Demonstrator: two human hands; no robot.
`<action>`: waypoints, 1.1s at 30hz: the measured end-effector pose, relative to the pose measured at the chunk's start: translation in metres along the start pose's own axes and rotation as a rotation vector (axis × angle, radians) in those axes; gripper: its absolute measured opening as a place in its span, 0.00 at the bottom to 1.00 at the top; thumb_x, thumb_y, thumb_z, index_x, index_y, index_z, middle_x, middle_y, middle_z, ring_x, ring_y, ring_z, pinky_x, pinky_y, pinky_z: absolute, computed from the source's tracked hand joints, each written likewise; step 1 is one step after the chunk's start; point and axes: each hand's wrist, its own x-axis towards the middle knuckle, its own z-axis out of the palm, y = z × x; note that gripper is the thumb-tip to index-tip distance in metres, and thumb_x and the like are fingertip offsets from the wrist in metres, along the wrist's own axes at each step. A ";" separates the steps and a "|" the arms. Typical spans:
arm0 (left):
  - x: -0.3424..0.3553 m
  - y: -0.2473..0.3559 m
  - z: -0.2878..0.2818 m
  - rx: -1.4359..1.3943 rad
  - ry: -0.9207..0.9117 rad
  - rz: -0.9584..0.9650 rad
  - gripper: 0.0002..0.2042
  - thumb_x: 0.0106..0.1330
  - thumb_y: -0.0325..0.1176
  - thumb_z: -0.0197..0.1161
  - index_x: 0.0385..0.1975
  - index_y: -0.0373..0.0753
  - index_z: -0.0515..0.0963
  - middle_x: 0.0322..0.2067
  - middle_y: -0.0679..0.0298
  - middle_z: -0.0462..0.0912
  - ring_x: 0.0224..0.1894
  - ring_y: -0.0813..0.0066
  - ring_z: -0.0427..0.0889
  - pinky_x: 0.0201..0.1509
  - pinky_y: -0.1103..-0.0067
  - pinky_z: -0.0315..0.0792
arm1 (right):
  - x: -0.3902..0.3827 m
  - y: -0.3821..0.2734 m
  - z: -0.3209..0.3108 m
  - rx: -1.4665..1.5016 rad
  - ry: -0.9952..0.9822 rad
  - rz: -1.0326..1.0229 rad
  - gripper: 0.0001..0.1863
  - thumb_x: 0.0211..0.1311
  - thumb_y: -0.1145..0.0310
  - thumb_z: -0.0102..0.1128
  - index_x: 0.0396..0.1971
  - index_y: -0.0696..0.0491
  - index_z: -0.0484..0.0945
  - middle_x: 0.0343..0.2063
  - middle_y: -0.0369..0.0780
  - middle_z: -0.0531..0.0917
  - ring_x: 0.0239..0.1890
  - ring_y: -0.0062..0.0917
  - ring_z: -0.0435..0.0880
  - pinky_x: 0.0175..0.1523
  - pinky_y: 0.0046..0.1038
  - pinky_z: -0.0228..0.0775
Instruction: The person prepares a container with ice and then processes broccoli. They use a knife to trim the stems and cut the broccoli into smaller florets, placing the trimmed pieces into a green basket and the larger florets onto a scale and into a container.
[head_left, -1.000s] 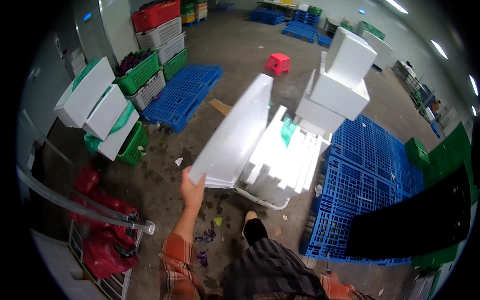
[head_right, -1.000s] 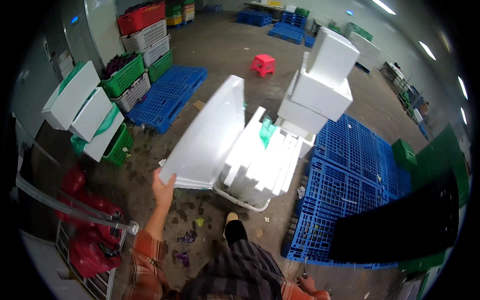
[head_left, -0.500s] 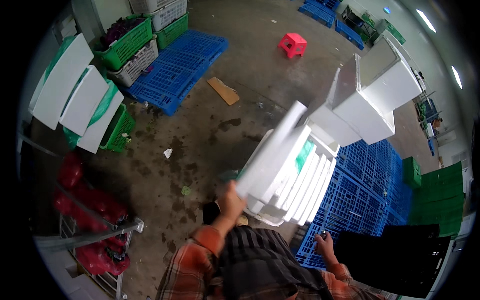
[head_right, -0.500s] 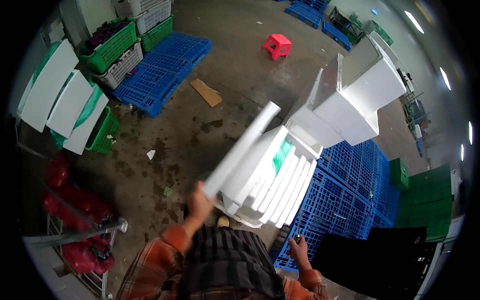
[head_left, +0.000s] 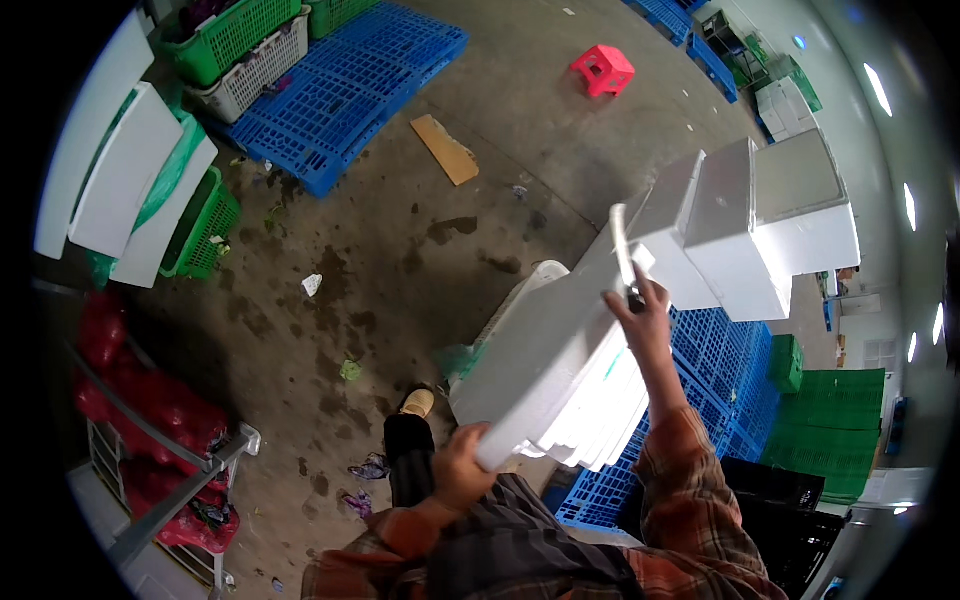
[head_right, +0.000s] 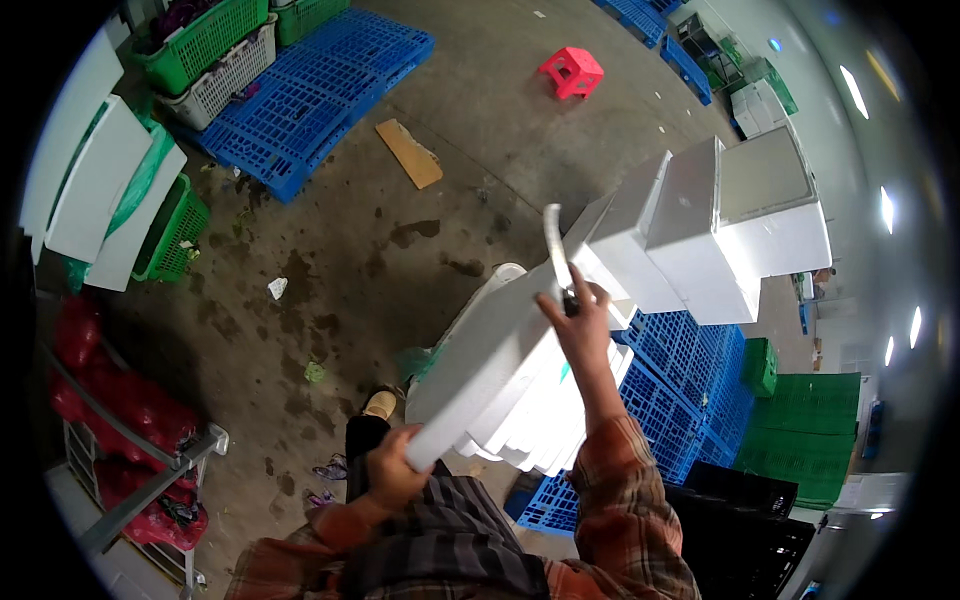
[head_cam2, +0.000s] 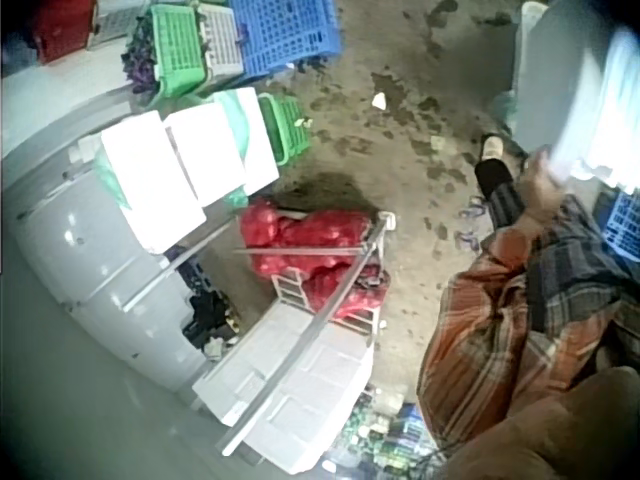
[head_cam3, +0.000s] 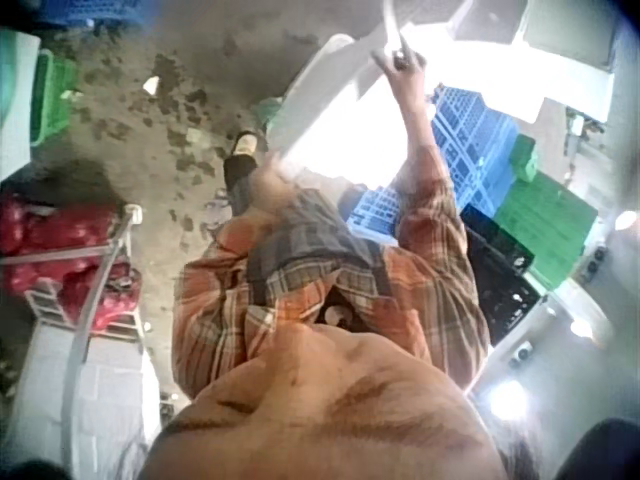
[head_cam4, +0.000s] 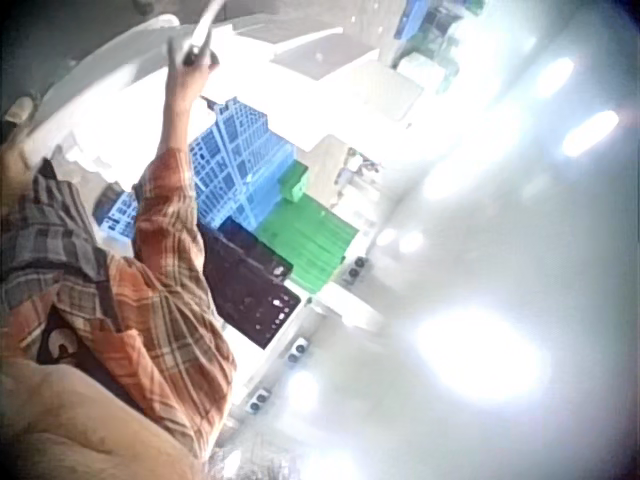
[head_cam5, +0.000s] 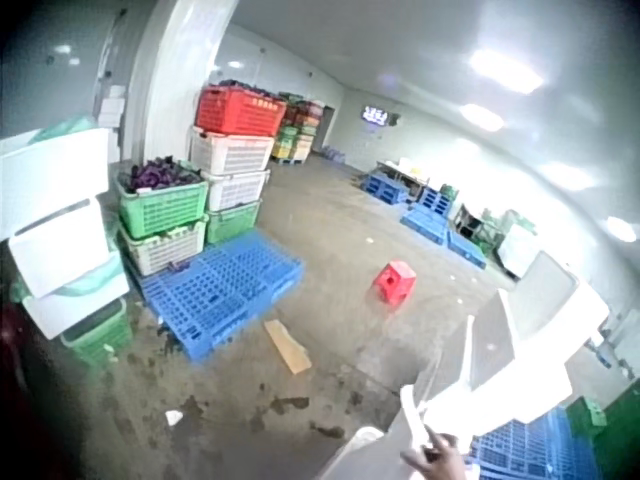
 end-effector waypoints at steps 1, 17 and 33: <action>0.010 -0.001 -0.013 -0.003 -0.011 -0.022 0.22 0.41 0.28 0.68 0.41 0.38 0.74 0.37 0.57 0.79 0.37 0.56 0.80 0.39 0.71 0.75 | 0.012 -0.010 0.010 -0.067 -0.071 -0.004 0.37 0.49 0.52 0.67 0.59 0.46 0.66 0.42 0.47 0.70 0.40 0.32 0.77 0.45 0.28 0.72; 0.131 -0.173 -0.128 -0.211 -0.055 -0.500 0.22 0.51 0.28 0.65 0.46 0.31 0.70 0.37 0.58 0.79 0.38 0.74 0.77 0.43 0.78 0.71 | 0.105 -0.132 0.180 0.309 -0.447 0.221 0.25 0.49 0.57 0.62 0.47 0.53 0.70 0.21 0.40 0.79 0.14 0.26 0.78 0.19 0.26 0.72; 0.025 -0.009 0.032 0.070 -0.106 0.084 0.24 0.42 0.26 0.67 0.43 0.32 0.71 0.44 0.51 0.78 0.43 0.57 0.80 0.46 0.73 0.75 | 0.019 0.042 0.025 0.567 -0.129 0.436 0.19 0.53 0.67 0.59 0.47 0.46 0.71 0.18 0.34 0.74 0.10 0.13 0.67 0.11 0.15 0.55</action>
